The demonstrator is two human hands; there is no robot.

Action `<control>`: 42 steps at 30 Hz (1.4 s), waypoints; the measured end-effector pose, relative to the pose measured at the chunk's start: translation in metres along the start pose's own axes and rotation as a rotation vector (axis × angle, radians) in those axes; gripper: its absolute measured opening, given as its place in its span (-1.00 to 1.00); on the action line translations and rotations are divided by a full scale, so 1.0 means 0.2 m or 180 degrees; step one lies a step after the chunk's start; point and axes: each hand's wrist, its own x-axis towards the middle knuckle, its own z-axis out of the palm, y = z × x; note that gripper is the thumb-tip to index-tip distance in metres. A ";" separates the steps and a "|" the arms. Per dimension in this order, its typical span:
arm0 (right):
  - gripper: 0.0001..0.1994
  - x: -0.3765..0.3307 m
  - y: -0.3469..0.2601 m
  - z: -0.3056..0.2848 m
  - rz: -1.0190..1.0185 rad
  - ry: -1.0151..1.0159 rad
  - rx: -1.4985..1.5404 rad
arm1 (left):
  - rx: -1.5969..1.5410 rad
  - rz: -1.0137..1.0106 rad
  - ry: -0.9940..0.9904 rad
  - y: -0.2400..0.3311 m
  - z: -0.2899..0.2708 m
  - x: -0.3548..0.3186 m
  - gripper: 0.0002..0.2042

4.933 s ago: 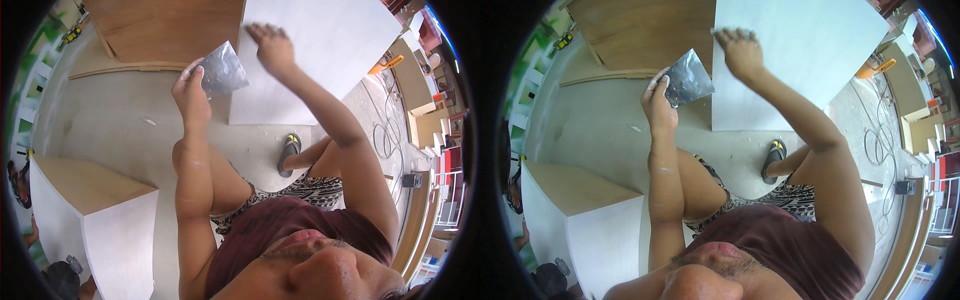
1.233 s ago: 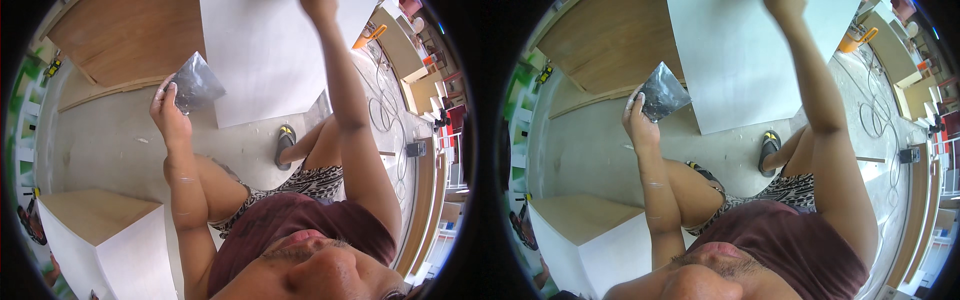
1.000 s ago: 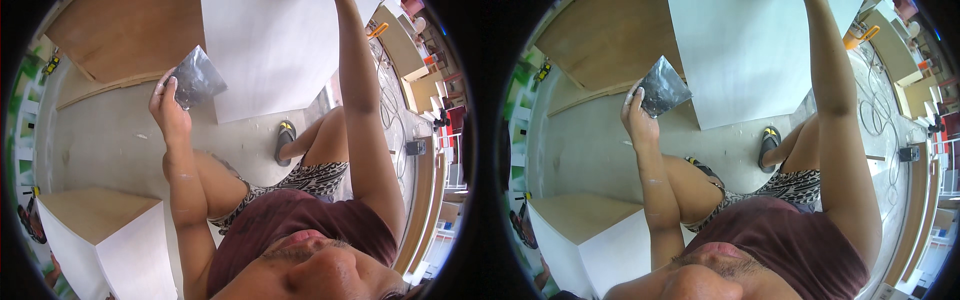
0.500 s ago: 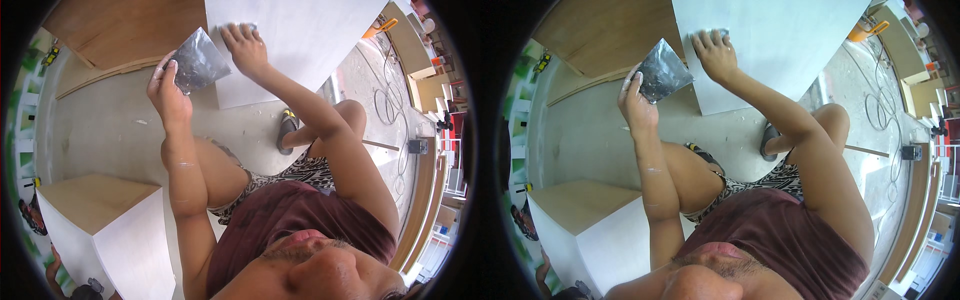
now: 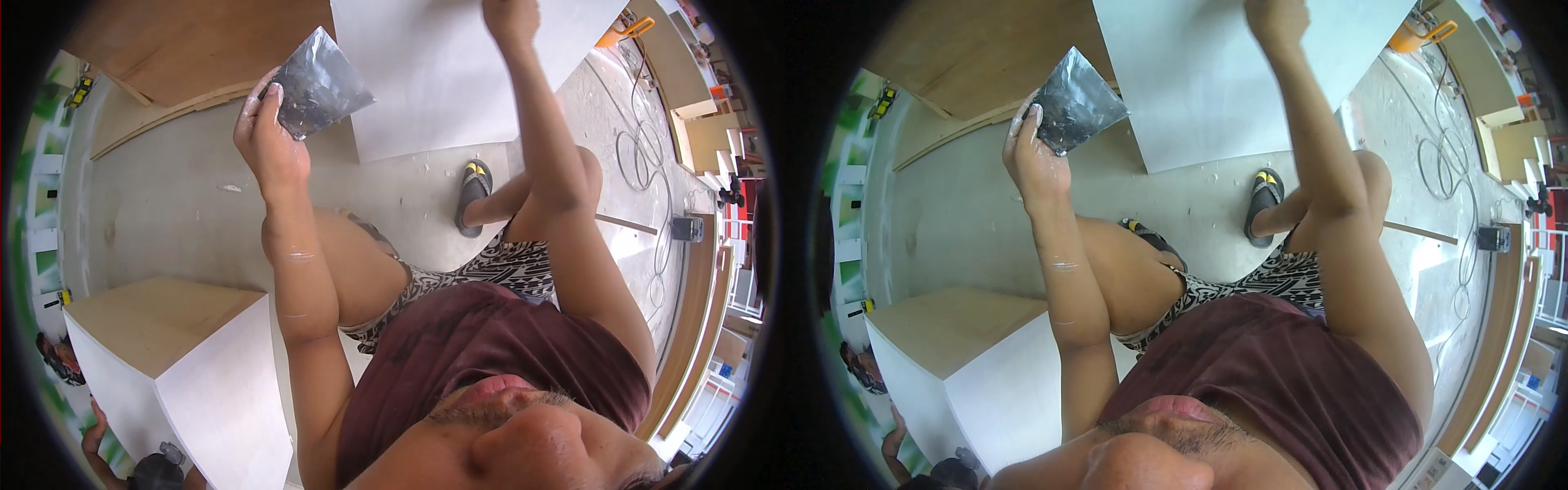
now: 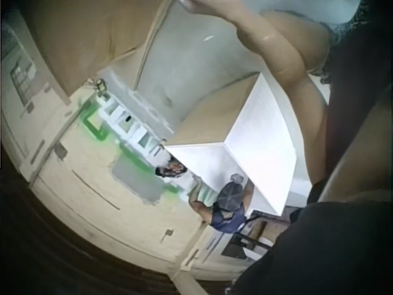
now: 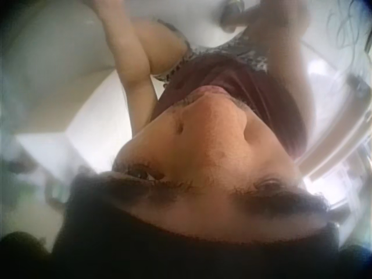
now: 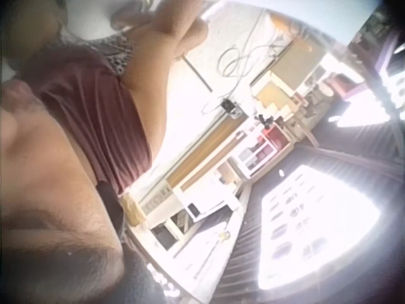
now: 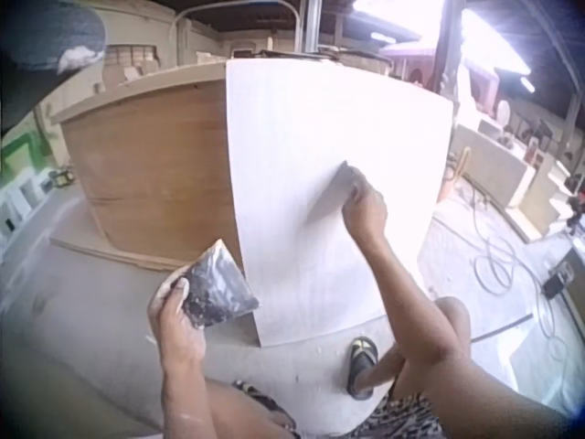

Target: The person mixes putty between two putty knives and applies it to a white board, smoothing the surface with the putty knife and by hand.

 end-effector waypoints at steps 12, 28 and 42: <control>-0.63 -0.70 -0.22 0.24 -0.0262 -0.1092 0.1008 | -0.0062 0.0068 0.0228 -0.09 0.02 0.01 -0.70; -0.65 -0.56 -0.27 -0.25 0.1735 -0.2294 0.3839 | -0.0283 0.0578 0.0094 -0.11 0.15 -0.06 -0.69; -0.65 0.64 -0.16 -0.44 -0.0496 0.0011 0.1735 | 0.1071 0.0142 -0.0420 -0.14 0.15 -0.14 -0.73</control>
